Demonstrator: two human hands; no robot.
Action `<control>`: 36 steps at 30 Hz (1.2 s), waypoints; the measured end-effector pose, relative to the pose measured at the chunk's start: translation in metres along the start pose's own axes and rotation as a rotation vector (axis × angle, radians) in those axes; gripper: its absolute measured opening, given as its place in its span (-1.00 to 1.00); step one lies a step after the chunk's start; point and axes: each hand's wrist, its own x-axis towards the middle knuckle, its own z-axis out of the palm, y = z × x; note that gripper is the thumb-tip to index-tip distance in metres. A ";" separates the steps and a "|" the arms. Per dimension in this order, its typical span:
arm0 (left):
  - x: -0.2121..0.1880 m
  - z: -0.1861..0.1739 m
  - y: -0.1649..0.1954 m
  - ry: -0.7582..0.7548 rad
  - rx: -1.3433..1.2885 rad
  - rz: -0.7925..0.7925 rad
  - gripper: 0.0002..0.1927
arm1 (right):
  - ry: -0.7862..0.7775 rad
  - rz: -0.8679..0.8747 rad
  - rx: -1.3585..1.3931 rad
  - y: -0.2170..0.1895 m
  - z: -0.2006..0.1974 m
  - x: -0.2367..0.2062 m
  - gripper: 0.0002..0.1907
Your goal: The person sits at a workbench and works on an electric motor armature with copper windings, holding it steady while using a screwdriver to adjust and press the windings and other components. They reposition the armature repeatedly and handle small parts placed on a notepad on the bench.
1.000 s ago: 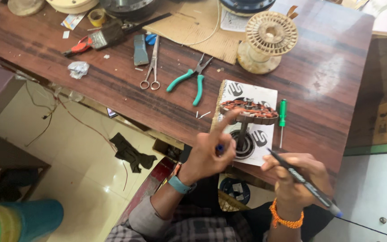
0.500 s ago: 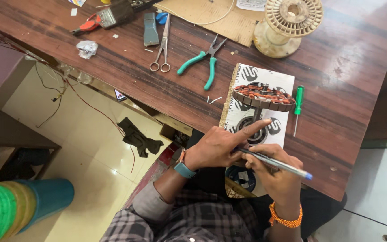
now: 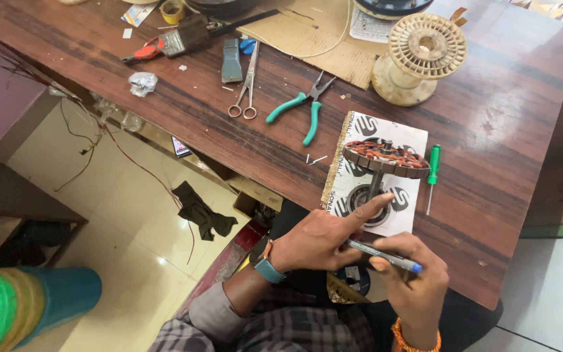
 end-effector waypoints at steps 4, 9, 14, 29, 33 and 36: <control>-0.003 -0.003 0.003 0.065 -0.580 0.071 0.05 | 0.038 -0.076 -0.113 0.001 -0.003 -0.007 -0.67; 0.004 0.002 0.010 0.467 -1.147 0.044 0.12 | 0.063 -0.056 -0.103 0.001 0.022 -0.011 -0.66; 0.012 -0.024 0.026 0.629 -1.171 0.159 0.08 | 0.143 -0.129 0.174 0.008 0.042 -0.016 -0.70; -0.001 -0.123 -0.010 0.498 0.347 -0.612 -0.78 | 0.112 0.179 0.056 0.153 -0.054 0.059 -0.68; 0.016 -0.108 -0.039 0.484 0.558 -0.618 -0.76 | 0.120 0.040 0.150 0.156 -0.068 0.032 -0.66; 0.026 -0.090 -0.050 0.465 0.634 -0.665 -0.72 | 0.104 -0.015 0.228 0.147 -0.086 0.018 -0.64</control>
